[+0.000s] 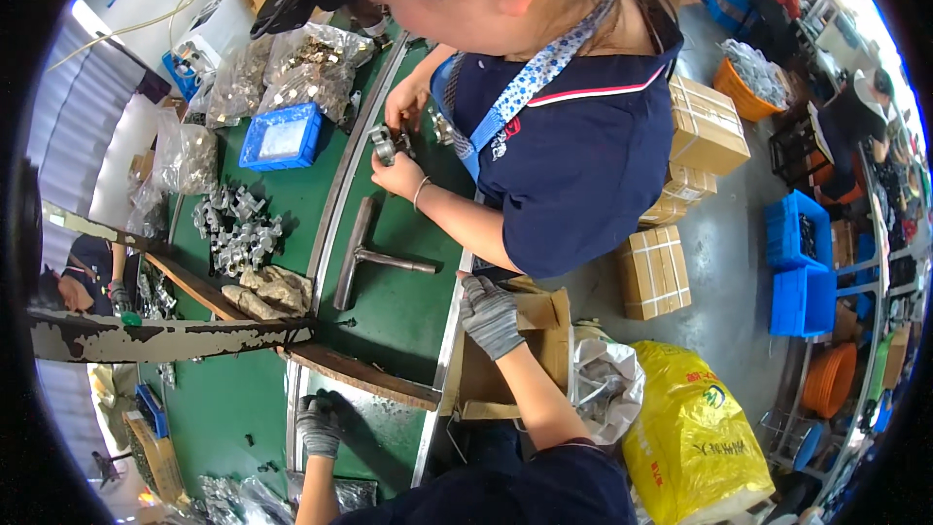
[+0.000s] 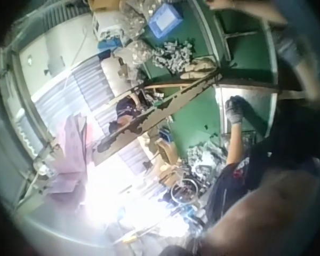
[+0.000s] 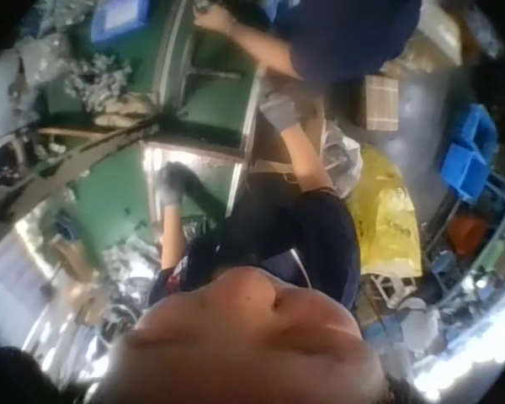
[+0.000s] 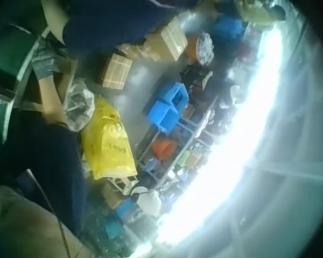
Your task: The person assembles brake caliper units by inserting rubber seals and metal pins into caliper housings by hand and fitting components using a metal rod.
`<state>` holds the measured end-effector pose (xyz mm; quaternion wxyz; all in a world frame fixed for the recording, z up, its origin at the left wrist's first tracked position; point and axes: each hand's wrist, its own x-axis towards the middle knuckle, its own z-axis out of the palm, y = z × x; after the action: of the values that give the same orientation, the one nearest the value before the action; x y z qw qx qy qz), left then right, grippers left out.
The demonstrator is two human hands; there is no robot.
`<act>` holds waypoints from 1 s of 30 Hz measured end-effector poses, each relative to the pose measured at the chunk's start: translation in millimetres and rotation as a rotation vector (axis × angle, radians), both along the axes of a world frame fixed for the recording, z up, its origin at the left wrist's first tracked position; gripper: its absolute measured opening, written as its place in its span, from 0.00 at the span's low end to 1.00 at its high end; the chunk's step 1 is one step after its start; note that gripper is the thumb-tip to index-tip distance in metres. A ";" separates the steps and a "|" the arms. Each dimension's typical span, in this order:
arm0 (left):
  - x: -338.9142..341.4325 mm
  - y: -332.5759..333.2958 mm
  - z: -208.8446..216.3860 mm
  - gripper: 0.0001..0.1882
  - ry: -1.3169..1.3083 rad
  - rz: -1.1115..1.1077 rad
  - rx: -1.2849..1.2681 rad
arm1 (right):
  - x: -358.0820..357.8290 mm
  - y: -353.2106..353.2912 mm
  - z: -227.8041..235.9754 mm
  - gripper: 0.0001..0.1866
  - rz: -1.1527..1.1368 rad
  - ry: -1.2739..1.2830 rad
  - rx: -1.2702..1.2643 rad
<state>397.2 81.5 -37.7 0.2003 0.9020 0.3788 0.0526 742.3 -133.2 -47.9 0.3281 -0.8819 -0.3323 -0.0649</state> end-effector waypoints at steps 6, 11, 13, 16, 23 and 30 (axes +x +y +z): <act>-7.3 4.9 -14.4 0.11 -0.010 -0.007 0.056 | 3.7 75.7 15.5 0.14 0.210 0.073 -0.110; -7.1 2.6 -8.2 0.10 -0.024 -0.010 0.084 | -4.3 94.4 -12.2 0.13 0.192 0.146 -0.064; -3.8 2.2 -4.9 0.11 -0.017 -0.017 0.090 | -9.6 92.7 -24.4 0.15 0.206 0.139 -0.095; -5.4 6.0 -12.1 0.11 -0.031 -0.008 0.083 | -13.9 94.5 -30.8 0.15 0.195 0.126 -0.071; -6.2 6.2 -18.2 0.09 -0.057 -0.012 0.082 | -14.8 93.9 -29.4 0.14 0.163 0.145 -0.039; -2.2 4.8 -21.3 0.08 -0.058 0.037 0.116 | -8.5 96.5 -16.7 0.07 0.118 0.143 0.116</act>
<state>395.0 86.3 -58.9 0.1573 0.9031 0.3859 0.1041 733.8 -36.7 -64.6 0.4047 -0.8427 -0.3551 -0.0016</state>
